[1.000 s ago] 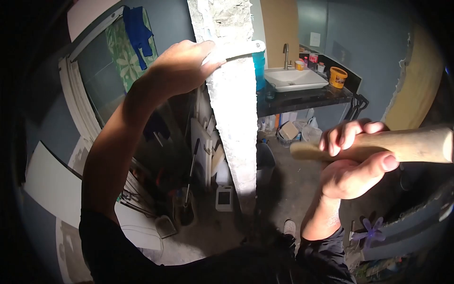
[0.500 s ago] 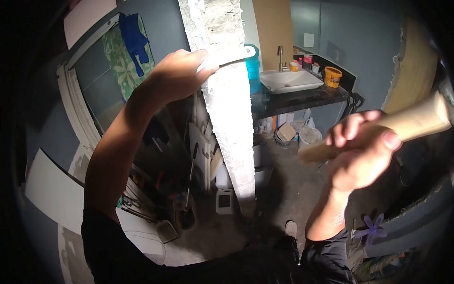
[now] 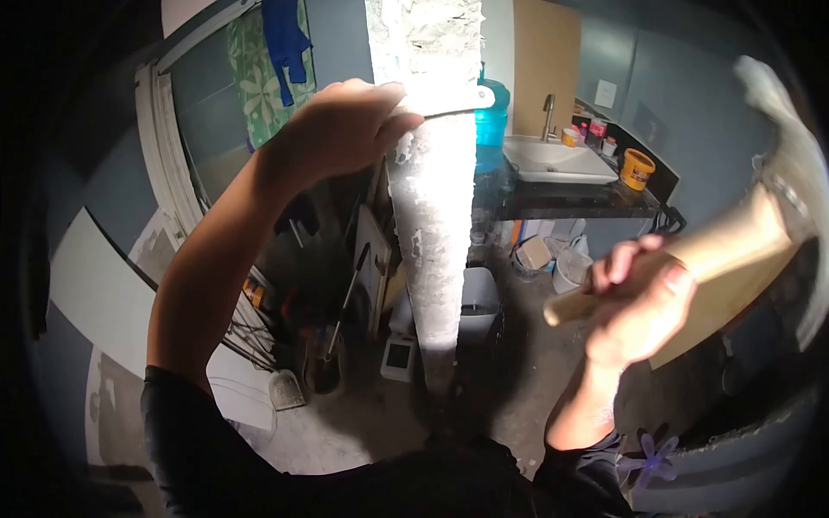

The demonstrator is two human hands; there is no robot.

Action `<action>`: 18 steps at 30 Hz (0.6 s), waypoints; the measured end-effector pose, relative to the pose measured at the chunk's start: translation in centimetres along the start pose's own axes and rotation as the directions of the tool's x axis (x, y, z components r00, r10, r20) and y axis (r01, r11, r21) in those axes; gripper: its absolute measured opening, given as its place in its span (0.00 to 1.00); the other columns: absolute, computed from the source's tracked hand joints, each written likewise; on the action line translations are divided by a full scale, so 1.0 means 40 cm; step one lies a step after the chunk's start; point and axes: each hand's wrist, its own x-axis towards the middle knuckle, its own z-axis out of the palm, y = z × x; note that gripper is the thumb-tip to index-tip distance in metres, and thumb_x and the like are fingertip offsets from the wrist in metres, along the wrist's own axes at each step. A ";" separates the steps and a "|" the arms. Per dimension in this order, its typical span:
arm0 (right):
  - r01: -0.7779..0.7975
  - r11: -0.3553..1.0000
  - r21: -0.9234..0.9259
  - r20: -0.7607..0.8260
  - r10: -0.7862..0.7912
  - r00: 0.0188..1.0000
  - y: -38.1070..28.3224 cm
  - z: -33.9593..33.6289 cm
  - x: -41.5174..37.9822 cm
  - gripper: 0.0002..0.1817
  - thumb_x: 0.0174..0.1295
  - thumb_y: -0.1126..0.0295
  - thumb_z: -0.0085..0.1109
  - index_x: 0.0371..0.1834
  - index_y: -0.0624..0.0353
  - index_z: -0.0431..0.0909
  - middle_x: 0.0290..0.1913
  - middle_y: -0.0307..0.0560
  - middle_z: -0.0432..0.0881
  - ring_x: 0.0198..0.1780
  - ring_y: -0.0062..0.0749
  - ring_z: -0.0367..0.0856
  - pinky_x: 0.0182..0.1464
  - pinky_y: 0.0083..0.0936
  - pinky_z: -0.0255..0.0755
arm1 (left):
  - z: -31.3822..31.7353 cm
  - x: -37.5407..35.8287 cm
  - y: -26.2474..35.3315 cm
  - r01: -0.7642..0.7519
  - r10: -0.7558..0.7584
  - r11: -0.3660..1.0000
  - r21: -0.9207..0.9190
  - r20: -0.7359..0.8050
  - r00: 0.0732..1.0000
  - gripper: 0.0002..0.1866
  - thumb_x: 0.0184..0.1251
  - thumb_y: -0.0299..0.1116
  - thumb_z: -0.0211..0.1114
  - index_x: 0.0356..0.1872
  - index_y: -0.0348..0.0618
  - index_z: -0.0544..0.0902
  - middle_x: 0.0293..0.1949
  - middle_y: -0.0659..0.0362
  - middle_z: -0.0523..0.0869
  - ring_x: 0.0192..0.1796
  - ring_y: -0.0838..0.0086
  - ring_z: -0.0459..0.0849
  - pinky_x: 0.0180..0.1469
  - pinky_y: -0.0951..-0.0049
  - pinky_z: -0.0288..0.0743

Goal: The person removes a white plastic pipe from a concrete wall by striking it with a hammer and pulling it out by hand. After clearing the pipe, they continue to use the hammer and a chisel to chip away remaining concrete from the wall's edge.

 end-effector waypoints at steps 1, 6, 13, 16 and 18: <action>0.033 0.993 0.112 0.039 -0.038 0.999 -0.014 0.001 0.017 0.32 0.69 0.34 0.50 0.48 0.56 0.70 0.25 0.40 0.70 0.22 0.28 0.68 0.26 0.29 0.70 | -0.015 0.005 0.015 -0.017 0.017 1.000 -0.005 0.021 1.000 0.17 0.72 0.44 0.63 0.35 0.38 0.81 0.27 0.46 0.85 0.34 0.47 0.86 0.39 0.52 0.80; 0.055 0.996 -0.073 0.143 -0.044 0.989 0.195 0.057 -0.012 0.17 0.75 0.55 0.53 0.41 0.61 0.71 0.24 0.44 0.71 0.23 0.30 0.71 0.27 0.31 0.70 | 0.007 0.003 0.014 0.109 -0.105 0.994 -0.017 0.159 0.982 0.16 0.74 0.43 0.62 0.37 0.37 0.82 0.28 0.46 0.86 0.34 0.48 0.87 0.40 0.54 0.82; -0.142 0.946 -0.293 -0.008 0.146 0.989 0.110 0.041 -0.039 0.21 0.73 0.49 0.55 0.40 0.59 0.73 0.22 0.40 0.73 0.20 0.24 0.70 0.21 0.22 0.64 | -0.015 0.009 0.008 0.071 -0.056 0.992 -0.108 0.136 0.989 0.16 0.72 0.43 0.64 0.35 0.37 0.82 0.28 0.45 0.86 0.34 0.49 0.87 0.39 0.54 0.81; 0.112 0.990 0.087 -0.026 -0.111 0.994 0.029 0.045 -0.041 0.34 0.66 0.32 0.54 0.47 0.56 0.70 0.25 0.44 0.70 0.20 0.31 0.68 0.23 0.30 0.68 | -0.013 -0.010 -0.017 -0.082 0.076 0.994 0.066 0.093 0.993 0.16 0.71 0.42 0.64 0.33 0.38 0.82 0.30 0.43 0.87 0.36 0.49 0.87 0.39 0.54 0.80; 0.239 0.933 0.268 -0.040 -0.237 0.971 0.014 0.064 -0.072 0.36 0.65 0.28 0.50 0.48 0.53 0.69 0.25 0.43 0.70 0.20 0.31 0.68 0.23 0.29 0.69 | 0.006 -0.012 -0.053 -0.172 0.171 0.985 0.019 0.072 0.983 0.14 0.72 0.41 0.62 0.36 0.38 0.83 0.32 0.44 0.86 0.37 0.49 0.87 0.40 0.53 0.80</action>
